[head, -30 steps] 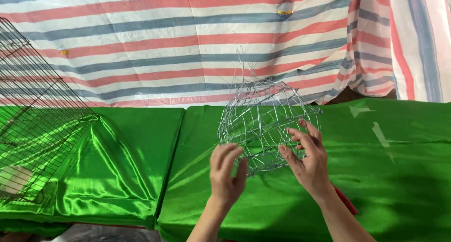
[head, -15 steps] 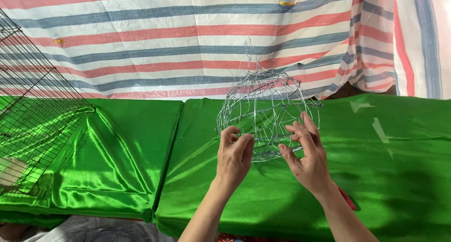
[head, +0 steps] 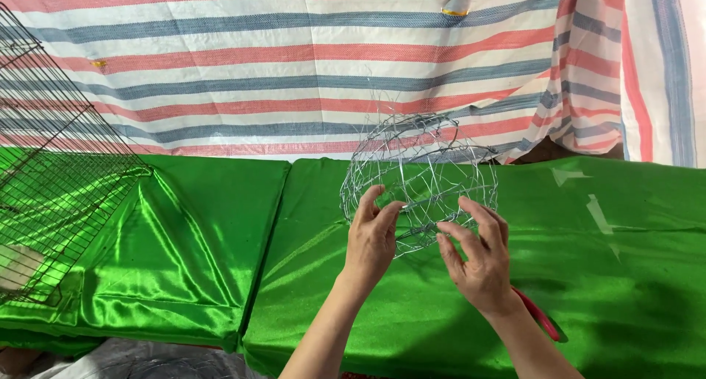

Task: The person shapes a wire frame form on a padded work table, pressing and bending the wire strands by hand to round out the spherical body and adjust the teardrop silhouette. They rotate the frame repeatedly, twist loose wire ends, and at times pull a length of wire from a coil on the floor to add to the structure.

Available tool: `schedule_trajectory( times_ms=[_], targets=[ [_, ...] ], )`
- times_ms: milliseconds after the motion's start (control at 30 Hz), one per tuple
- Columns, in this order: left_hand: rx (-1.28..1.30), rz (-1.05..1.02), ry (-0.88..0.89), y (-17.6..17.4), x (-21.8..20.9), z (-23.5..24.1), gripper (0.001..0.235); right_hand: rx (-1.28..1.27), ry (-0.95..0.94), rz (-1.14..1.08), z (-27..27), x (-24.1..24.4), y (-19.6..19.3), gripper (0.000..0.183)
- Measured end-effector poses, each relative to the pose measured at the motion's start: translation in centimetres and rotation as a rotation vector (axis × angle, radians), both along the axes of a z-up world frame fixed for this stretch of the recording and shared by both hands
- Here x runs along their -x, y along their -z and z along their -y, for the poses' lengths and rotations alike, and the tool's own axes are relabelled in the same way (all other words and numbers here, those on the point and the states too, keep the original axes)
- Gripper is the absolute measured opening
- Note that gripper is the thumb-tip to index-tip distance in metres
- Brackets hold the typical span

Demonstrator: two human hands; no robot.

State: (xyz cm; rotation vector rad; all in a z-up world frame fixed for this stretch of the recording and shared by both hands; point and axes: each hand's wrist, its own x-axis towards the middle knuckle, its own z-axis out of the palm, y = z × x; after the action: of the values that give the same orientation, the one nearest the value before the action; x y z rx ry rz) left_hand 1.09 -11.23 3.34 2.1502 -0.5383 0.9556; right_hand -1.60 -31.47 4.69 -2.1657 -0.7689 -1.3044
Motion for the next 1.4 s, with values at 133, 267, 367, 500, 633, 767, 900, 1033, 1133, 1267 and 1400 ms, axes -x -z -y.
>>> schedule_trajectory(
  times_ms=[133, 267, 367, 500, 633, 767, 900, 1033, 1133, 1267, 1400],
  targets=[
    [0.008, -0.006, 0.013, -0.5, 0.7, 0.5, 0.018, 0.070, 0.044, 0.042, -1.0, -0.1, -0.7, 0.023],
    [0.049, 0.014, 0.092, -1.7, 2.0, 1.0, 0.017, 0.115, 0.135, -0.011, -1.6, 0.0, -1.6, 0.039],
    [0.066, 0.008, 0.095, -2.5, 2.6, 1.2, 0.025, 0.118, 0.168, -0.044, -1.5, -0.2, -1.3, 0.042],
    [0.077, 0.038, 0.056, -2.3, 2.9, 1.9, 0.028, 0.087, 0.256, -0.046, -1.6, -0.1, -1.3, 0.039],
    [0.081, 0.083, 0.042, -2.1, 3.4, 2.7, 0.031, 0.053, 0.269, -0.059, -1.4, -0.2, -0.6, 0.040],
    [0.030, 0.085, -0.162, -2.4, 3.8, 3.2, 0.039, 0.042, 0.234, -0.070, -1.8, 0.5, -0.1, 0.041],
    [-0.025, 0.060, -0.247, -2.5, 4.4, 3.9, 0.042, 0.053, 0.197, -0.048, -1.5, 0.6, 0.9, 0.042],
    [-0.016, 0.089, -0.288, -3.7, 5.4, 4.5, 0.037, 0.028, 0.176, -0.061, -1.0, 1.8, 2.0, 0.045],
    [-0.041, -0.028, -0.311, -3.2, 6.1, 5.3, 0.031, -0.012, 0.144, -0.083, -0.4, 3.0, 3.2, 0.050],
    [-0.071, -0.012, -0.333, -2.9, 7.1, 5.7, 0.027, -0.049, 0.116, -0.118, -0.1, 4.8, 4.9, 0.059],
    [-0.074, 0.017, -0.359, -1.4, 7.6, 5.7, 0.044, -0.054, 0.138, -0.150, -0.3, 6.1, 4.8, 0.047]
  ],
)
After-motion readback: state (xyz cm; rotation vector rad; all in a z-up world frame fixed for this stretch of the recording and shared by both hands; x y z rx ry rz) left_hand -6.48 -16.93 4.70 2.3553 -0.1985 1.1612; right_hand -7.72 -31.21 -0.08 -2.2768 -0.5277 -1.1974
